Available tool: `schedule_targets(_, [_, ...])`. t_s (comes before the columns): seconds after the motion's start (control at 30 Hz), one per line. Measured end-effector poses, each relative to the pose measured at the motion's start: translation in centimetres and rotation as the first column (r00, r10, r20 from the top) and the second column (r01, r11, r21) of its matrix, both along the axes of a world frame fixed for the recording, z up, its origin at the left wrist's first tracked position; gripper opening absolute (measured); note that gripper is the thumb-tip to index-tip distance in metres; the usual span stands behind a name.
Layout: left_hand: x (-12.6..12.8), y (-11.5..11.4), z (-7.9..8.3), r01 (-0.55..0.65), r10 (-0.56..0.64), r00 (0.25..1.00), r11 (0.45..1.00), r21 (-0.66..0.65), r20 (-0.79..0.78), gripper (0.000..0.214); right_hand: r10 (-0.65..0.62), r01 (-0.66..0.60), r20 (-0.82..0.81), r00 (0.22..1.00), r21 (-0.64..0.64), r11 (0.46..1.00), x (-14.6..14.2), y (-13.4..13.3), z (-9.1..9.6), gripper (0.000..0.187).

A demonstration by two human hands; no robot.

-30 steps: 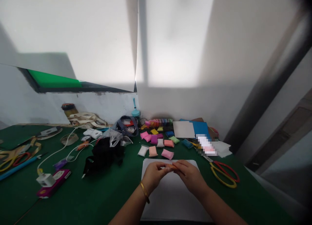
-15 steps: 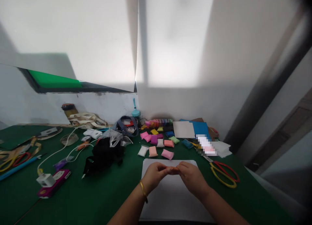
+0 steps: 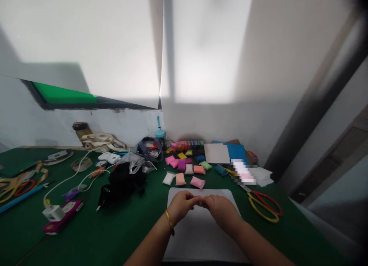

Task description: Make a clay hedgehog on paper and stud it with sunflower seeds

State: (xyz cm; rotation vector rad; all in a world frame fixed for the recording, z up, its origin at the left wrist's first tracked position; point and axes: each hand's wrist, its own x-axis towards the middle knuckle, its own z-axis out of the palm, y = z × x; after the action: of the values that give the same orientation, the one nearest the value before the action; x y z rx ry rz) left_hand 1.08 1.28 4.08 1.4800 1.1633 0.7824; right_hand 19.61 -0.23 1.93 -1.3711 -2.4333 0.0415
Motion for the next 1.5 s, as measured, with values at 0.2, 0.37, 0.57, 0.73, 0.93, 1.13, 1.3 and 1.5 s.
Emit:
schedule_targets(0.2, [0.1,0.1,0.9,-0.032,0.037,0.994,0.998,-0.055,0.101,0.030,-0.027,0.023,0.061,0.998,0.071,0.997,-0.5,-0.2,0.9,0.030])
schedule_targets(0.37, [0.2,0.3,0.6,-0.026,0.029,0.973,0.999,-0.020,0.228,0.039,0.002,-0.002,-0.011,1.000,-0.052,0.999,-1.0,-0.1,2.2,0.033])
schedule_targets(0.57, [0.5,-0.1,0.8,0.013,-0.010,0.971,1.000,-0.014,0.238,0.030,-0.014,0.000,-0.078,0.997,-0.177,0.984,-0.7,0.0,3.0,0.032])
schedule_targets(0.73, [0.6,-0.1,0.8,0.021,-0.001,0.963,0.997,-0.070,0.268,0.034,0.012,-0.019,-0.059,0.998,-0.121,0.992,-0.9,-0.4,3.4,0.036])
schedule_targets(0.93, [0.2,0.5,0.4,-0.039,0.023,0.984,0.995,0.089,0.176,0.024,0.005,-0.078,-0.242,0.970,-0.293,0.953,-1.0,-0.3,3.3,0.026])
schedule_targets(1.13, [-0.2,0.1,1.0,-0.023,-0.007,0.986,0.984,0.176,0.168,0.032,-0.053,-0.341,-0.580,0.813,-0.548,0.764,-0.6,0.3,3.2,0.042])
schedule_targets(1.3, [-0.1,-0.3,1.9,-0.013,-0.011,0.984,0.991,0.131,0.178,0.028,-0.125,-0.173,-0.513,0.849,-0.495,0.852,-0.7,0.6,3.1,0.031])
schedule_targets(1.5, [-0.1,-0.4,1.6,0.101,-0.113,0.958,0.993,0.058,0.264,0.033,-0.040,-0.142,-0.464,0.885,-0.349,0.926,-0.9,0.4,3.4,0.029])
